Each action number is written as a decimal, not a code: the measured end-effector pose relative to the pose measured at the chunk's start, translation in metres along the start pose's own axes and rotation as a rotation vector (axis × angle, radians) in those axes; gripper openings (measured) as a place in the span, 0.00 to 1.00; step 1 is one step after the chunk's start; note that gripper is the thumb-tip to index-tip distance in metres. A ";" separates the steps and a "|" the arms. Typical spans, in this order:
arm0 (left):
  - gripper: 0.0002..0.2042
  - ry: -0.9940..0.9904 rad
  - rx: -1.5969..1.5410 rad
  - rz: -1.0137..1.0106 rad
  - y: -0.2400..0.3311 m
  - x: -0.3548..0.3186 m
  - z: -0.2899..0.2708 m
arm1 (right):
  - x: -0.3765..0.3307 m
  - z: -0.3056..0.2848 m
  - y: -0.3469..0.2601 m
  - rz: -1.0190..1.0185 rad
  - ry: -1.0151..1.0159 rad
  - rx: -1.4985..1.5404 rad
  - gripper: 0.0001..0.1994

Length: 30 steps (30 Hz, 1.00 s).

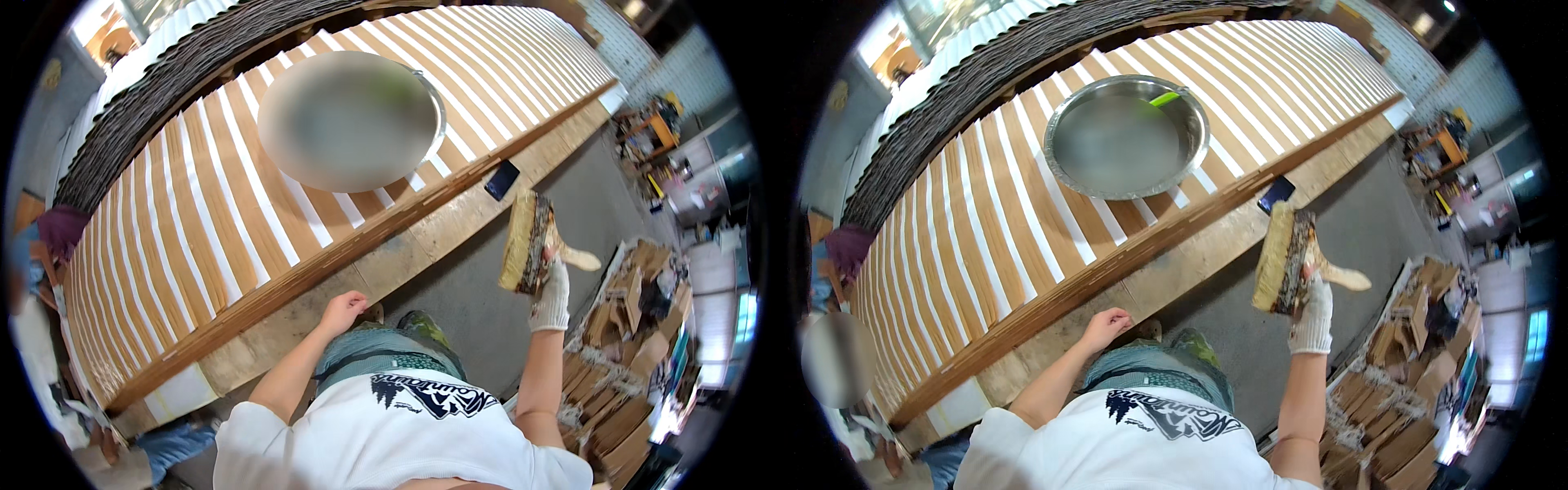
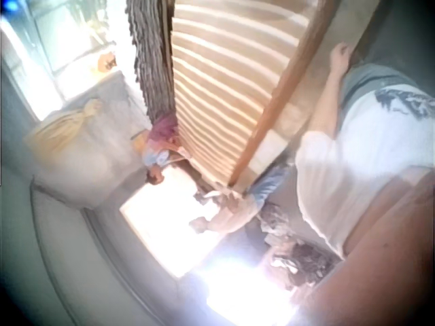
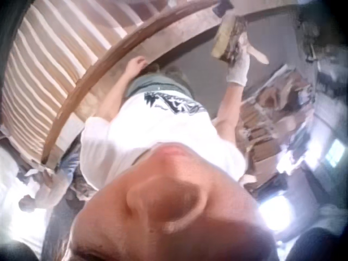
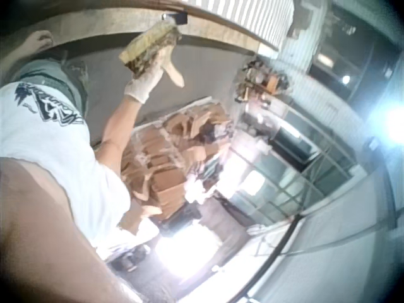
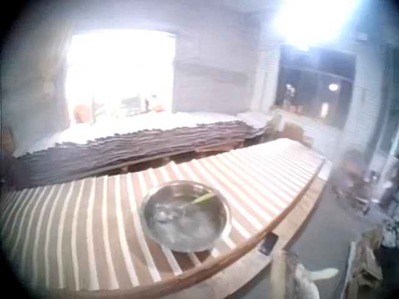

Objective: The person repeatedly dips a brush into a metal bowl and applies a clear liquid to the surface of a large cylindrical object wrapped in brown paper and white tape. The person works along the length of the cylinder, smoothing the applied liquid with the brush.

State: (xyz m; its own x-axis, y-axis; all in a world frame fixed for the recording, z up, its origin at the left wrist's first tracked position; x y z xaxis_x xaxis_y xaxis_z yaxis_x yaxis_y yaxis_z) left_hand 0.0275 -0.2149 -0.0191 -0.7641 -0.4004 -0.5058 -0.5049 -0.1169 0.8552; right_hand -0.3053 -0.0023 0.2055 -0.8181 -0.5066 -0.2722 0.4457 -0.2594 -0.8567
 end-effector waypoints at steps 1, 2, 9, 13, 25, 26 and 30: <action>0.10 0.047 0.009 -0.034 -0.002 -0.001 -0.006 | 0.028 0.025 -0.010 -0.003 -0.080 -0.080 0.18; 0.10 0.084 0.019 -0.070 -0.002 -0.003 -0.011 | 0.053 0.052 -0.019 -0.020 -0.129 -0.163 0.17; 0.09 0.899 -0.458 -0.174 -0.024 -0.061 -0.007 | 0.218 0.238 0.013 -0.243 -0.732 -0.499 0.14; 0.09 1.118 -0.733 -0.301 -0.035 -0.100 0.087 | 0.260 0.306 0.068 -0.550 -0.875 -1.592 0.24; 0.12 1.466 -1.628 -0.677 -0.090 -0.157 0.473 | 0.301 0.322 0.130 -0.669 -1.303 -1.361 0.18; 0.12 1.429 -1.657 -0.692 -0.088 -0.160 0.490 | 0.315 0.314 0.140 -0.093 -1.292 -1.165 0.16; 0.15 1.425 -1.842 -0.684 -0.083 -0.156 0.535 | 0.326 0.295 0.134 0.214 -1.061 -0.714 0.18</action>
State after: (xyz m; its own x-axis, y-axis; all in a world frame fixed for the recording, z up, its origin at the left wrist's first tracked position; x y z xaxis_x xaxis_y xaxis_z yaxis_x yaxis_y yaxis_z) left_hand -0.0263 0.3434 -0.0718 0.2966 0.0023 -0.9550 0.8490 -0.4585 0.2626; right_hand -0.4053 -0.4445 0.1316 0.0768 -0.9688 -0.2355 -0.0290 0.2340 -0.9718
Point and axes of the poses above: each hand's wrist, its own x-axis towards the middle knuckle, its own z-axis out of the palm, y = z × x, the point moved 4 cm from there along x, towards the middle knuckle, and after that the axes turned 7 degrees about -y, right-handed, at the moved point
